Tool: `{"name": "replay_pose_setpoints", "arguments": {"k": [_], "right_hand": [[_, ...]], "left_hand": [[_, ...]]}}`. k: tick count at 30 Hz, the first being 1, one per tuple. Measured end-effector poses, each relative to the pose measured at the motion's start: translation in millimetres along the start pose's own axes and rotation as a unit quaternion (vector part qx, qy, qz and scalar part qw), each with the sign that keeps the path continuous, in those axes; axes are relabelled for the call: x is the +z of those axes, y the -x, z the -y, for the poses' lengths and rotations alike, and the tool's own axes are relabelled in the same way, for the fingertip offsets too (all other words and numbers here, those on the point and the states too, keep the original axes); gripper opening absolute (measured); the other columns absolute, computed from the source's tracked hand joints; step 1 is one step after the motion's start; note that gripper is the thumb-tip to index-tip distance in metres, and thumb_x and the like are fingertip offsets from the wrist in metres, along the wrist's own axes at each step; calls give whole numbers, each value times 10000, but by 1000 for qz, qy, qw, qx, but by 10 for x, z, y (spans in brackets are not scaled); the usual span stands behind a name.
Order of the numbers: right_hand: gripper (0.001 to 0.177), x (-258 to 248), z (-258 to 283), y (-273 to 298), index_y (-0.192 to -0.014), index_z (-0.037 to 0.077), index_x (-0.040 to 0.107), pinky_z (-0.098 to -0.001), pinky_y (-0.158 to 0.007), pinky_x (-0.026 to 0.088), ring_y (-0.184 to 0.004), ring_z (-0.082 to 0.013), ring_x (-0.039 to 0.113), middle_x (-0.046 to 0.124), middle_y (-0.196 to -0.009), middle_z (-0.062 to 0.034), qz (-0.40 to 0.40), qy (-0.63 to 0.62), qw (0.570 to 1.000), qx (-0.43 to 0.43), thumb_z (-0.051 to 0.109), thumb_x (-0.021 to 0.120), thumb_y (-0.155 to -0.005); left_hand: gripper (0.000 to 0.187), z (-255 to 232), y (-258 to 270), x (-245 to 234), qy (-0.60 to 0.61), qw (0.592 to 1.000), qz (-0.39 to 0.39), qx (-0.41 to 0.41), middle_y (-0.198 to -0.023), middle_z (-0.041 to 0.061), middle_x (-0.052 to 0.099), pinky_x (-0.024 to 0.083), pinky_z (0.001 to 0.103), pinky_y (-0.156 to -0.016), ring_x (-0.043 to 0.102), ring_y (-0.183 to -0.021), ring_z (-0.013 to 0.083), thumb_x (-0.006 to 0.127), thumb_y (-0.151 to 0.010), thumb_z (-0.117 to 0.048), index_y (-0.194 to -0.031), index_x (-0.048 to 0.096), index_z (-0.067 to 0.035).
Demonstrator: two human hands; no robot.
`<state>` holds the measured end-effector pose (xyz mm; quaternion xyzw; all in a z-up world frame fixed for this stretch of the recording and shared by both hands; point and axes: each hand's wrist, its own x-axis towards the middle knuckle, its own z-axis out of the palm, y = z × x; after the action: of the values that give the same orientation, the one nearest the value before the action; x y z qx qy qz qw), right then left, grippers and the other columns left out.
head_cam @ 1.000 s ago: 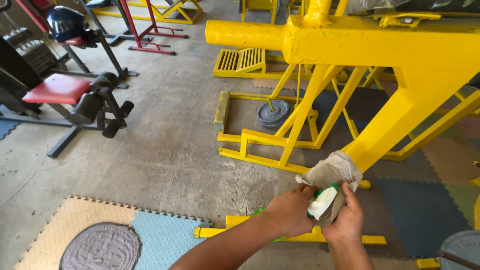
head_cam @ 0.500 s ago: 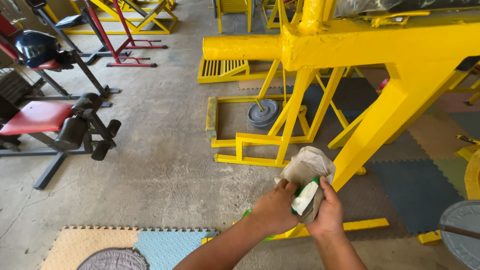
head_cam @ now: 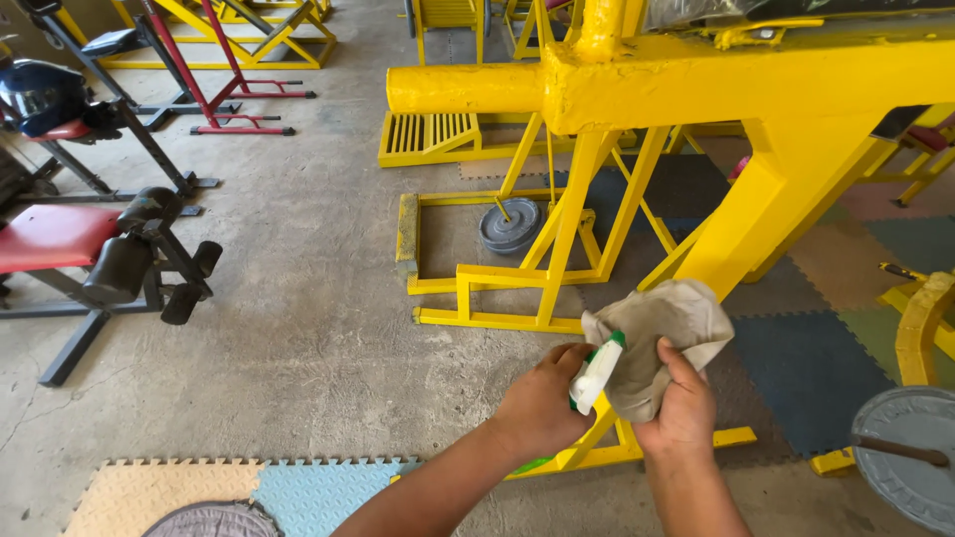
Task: Wiping down exercise machines and weight benches using a spray bottle and a cloth.
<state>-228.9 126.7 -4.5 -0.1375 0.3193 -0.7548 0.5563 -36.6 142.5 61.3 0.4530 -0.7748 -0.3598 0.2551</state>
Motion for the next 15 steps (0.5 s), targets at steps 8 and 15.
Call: {"name": "replay_pose_setpoints", "arguments": {"k": [8,15], "right_hand": [[464,404,882,-16,-1437,37,500,-449,-1079,525,-1233,-275,641,619,-1374,-112,2,104,973,-206,69,571,-979],[426,474,1661,-622,-1655,29,246,-394,-1299,355,-1490,-284,470,427,-1616,-158,126,317,730,-592,33,452,-1283]], "left_hand": [[696,-409,-202,101,10,999,-43,25,-1447,163,551,487,446,-1047,574,-1273,396,661,-802,-171,-1466,466,-102],[730,-779,-294,69,37,995,-75,44,-1404,185,571,488,440,-1045,574,-1256,407,677,-763,-152,-1462,473,-93]]}}
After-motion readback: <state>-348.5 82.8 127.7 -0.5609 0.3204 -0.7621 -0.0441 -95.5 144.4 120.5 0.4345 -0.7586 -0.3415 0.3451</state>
